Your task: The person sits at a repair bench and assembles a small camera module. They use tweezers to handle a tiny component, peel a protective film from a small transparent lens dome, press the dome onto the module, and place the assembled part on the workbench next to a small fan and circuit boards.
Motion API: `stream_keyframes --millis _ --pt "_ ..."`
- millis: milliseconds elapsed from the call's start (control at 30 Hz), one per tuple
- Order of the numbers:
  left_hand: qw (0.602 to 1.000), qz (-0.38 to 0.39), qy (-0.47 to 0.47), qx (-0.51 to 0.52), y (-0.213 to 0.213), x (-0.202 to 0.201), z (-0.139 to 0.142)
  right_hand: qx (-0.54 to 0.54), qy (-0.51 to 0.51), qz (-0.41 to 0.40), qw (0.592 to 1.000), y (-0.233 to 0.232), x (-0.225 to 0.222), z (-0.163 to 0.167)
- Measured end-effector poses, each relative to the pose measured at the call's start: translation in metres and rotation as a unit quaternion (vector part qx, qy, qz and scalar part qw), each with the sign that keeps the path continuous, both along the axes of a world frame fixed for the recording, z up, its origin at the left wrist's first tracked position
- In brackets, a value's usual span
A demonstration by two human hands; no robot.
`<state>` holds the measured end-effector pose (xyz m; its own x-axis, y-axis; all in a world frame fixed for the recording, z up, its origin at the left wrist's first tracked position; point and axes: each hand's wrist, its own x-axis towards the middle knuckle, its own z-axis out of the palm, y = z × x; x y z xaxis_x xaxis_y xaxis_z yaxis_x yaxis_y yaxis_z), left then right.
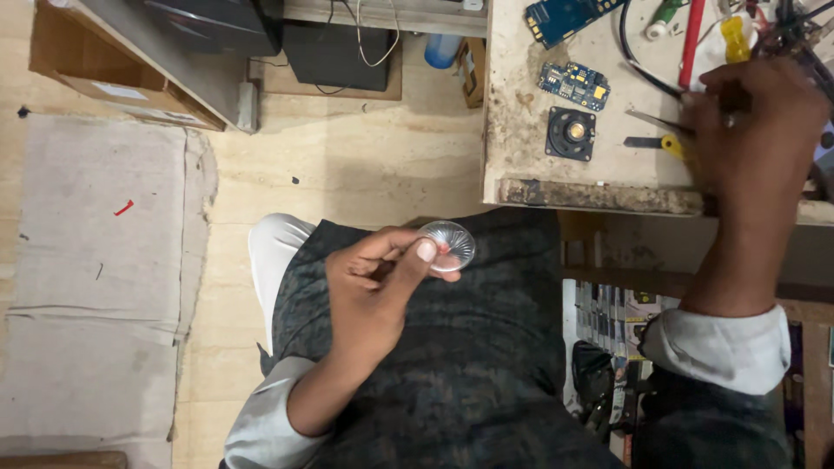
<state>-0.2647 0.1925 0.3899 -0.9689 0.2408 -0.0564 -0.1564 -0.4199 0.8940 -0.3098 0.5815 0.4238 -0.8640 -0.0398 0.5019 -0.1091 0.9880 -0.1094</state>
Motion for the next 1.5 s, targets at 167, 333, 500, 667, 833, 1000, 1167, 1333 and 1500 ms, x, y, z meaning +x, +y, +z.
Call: stream_keyframes --millis 167,333,500,667,833,1000,1167,1333,1500 --pt "1.000 0.004 0.005 -0.016 -0.002 -0.002 0.000 -0.068 -0.060 0.040 0.995 -0.026 0.023 0.013" --pt "1.000 -0.001 -0.006 0.000 0.003 -0.002 0.003 -0.136 -0.150 0.000 0.979 -0.038 0.026 0.022" --pt "1.000 -0.004 0.010 0.010 0.004 -0.001 0.004 -0.106 -0.156 0.030 0.982 -0.006 0.020 0.001" --pt "0.999 0.000 0.012 0.043 0.001 -0.001 0.002 -0.322 -0.122 0.073 0.936 -0.001 0.025 -0.020" --pt "0.998 0.005 0.020 0.056 0.005 0.000 0.003 -0.541 0.046 0.173 0.822 -0.103 0.082 -0.022" --pt "0.998 0.012 0.059 0.000 0.005 0.006 0.010 -0.553 0.001 0.209 0.806 -0.202 0.087 -0.009" --pt "0.996 0.028 0.082 -0.012 0.001 0.008 0.010 -0.585 -0.027 0.147 0.797 -0.227 0.078 -0.005" --pt "0.993 0.026 0.112 -0.015 -0.002 0.011 0.012 -0.561 -0.042 0.157 0.812 -0.223 0.080 -0.014" --pt "0.992 0.008 0.124 0.008 -0.003 0.011 0.016 -0.612 -0.037 0.169 0.771 -0.222 0.082 -0.018"
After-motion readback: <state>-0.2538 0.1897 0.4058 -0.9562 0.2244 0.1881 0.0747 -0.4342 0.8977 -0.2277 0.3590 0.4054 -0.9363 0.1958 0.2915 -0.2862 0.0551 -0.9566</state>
